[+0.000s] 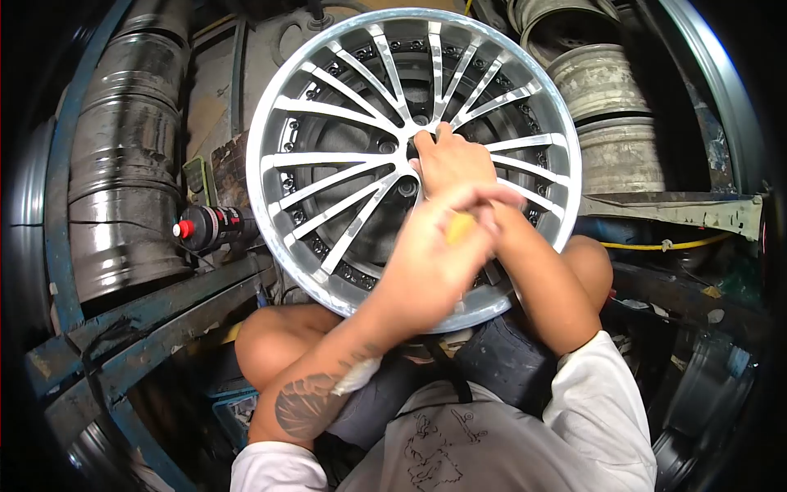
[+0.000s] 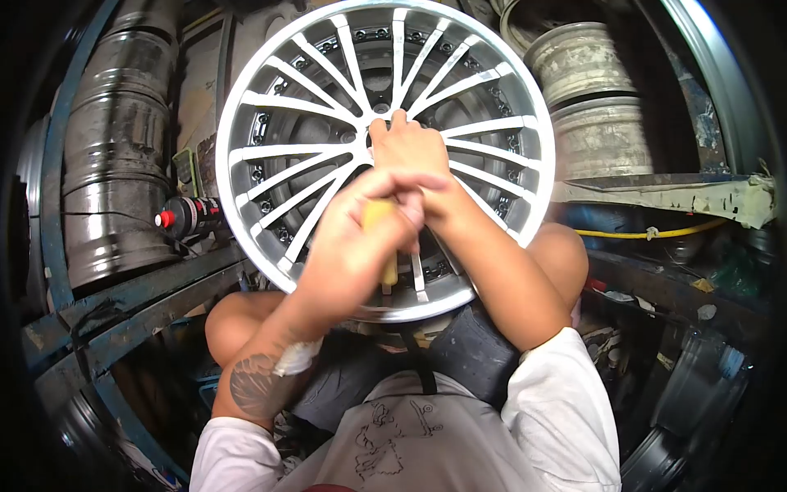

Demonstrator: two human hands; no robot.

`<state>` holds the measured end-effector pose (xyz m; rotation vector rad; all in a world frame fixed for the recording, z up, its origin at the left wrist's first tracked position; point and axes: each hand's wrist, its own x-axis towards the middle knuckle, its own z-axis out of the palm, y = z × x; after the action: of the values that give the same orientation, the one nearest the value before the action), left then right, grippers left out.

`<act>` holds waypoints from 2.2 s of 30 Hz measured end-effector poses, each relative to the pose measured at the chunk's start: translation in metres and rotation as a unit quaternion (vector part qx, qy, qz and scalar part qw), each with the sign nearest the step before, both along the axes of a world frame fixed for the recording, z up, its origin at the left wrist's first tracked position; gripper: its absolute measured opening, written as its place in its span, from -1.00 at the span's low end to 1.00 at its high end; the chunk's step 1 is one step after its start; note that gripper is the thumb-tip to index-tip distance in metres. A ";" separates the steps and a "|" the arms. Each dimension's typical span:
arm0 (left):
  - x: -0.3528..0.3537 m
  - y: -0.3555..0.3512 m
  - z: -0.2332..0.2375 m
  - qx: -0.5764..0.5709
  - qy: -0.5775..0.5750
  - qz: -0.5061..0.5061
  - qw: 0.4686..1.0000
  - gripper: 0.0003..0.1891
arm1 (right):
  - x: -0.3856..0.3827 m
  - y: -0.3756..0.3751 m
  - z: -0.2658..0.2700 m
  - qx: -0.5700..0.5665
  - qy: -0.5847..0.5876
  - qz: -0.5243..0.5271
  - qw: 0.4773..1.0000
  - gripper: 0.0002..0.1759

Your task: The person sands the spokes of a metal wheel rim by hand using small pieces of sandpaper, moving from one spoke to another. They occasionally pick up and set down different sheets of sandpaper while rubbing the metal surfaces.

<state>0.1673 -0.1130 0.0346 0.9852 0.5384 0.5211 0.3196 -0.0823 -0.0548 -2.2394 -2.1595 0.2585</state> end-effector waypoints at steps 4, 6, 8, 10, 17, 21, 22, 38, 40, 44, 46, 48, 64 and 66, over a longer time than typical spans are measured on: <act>-0.009 0.014 -0.018 -0.133 -0.043 0.169 0.976 -0.50 | 0.008 -0.005 -0.002 0.013 -0.023 0.060 0.998 -0.73; -0.018 0.020 -0.018 -0.172 -0.098 0.223 0.954 -0.47 | 0.006 -0.005 -0.019 0.064 -0.065 0.058 0.994 -0.85; -0.027 0.028 -0.018 -0.159 -0.117 0.239 0.951 -0.42 | 0.004 0.000 -0.024 0.094 -0.064 0.050 0.992 -0.89; -0.032 0.031 -0.016 -0.147 -0.142 0.246 0.948 -0.40 | 0.004 0.003 -0.019 0.108 0.026 0.033 0.993 -0.83; -0.058 0.041 -0.012 -0.094 -0.121 0.266 0.952 -0.24 | 0.009 0.002 -0.006 0.113 0.327 0.014 0.938 -0.87; -0.072 0.051 -0.012 -0.085 -0.069 0.275 0.955 -0.31 | 0.019 0.004 -0.008 -0.019 0.211 0.051 0.976 -0.83; -0.074 0.052 -0.011 -0.094 -0.064 0.269 0.956 -0.32 | 0.018 0.003 -0.009 -0.007 0.223 0.025 0.974 -0.82; -0.076 0.064 0.002 0.007 0.011 0.225 0.974 -0.45 | 0.036 -0.013 0.063 0.217 0.269 -0.110 0.932 -0.75; -0.075 0.066 -0.005 0.021 0.007 0.243 0.970 -0.39 | 0.043 -0.021 0.046 0.092 0.070 -0.159 0.981 -0.64; -0.067 0.067 -0.002 0.040 0.018 0.244 0.969 -0.36 | 0.026 -0.014 0.006 0.026 0.072 -0.142 0.987 -0.66; -0.066 0.066 -0.002 0.031 0.010 0.233 0.972 -0.37 | 0.009 -0.008 0.018 0.065 0.123 -0.111 0.984 -0.75; -0.065 0.063 0.000 0.044 0.010 0.231 0.972 -0.41 | 0.008 -0.009 0.024 0.142 0.231 -0.047 0.961 -0.83; -0.067 0.056 0.003 0.052 0.121 0.083 0.988 -0.74 | 0.005 -0.047 0.057 0.199 0.666 0.063 0.716 -0.75; -0.068 0.058 -0.002 0.104 0.156 0.078 0.979 -0.82 | -0.003 -0.046 0.071 0.097 0.793 -0.027 0.600 -0.63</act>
<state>0.0994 -0.0553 0.0323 1.2403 0.8594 0.5744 0.3162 -0.1288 0.0165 -0.8785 -0.9078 1.2639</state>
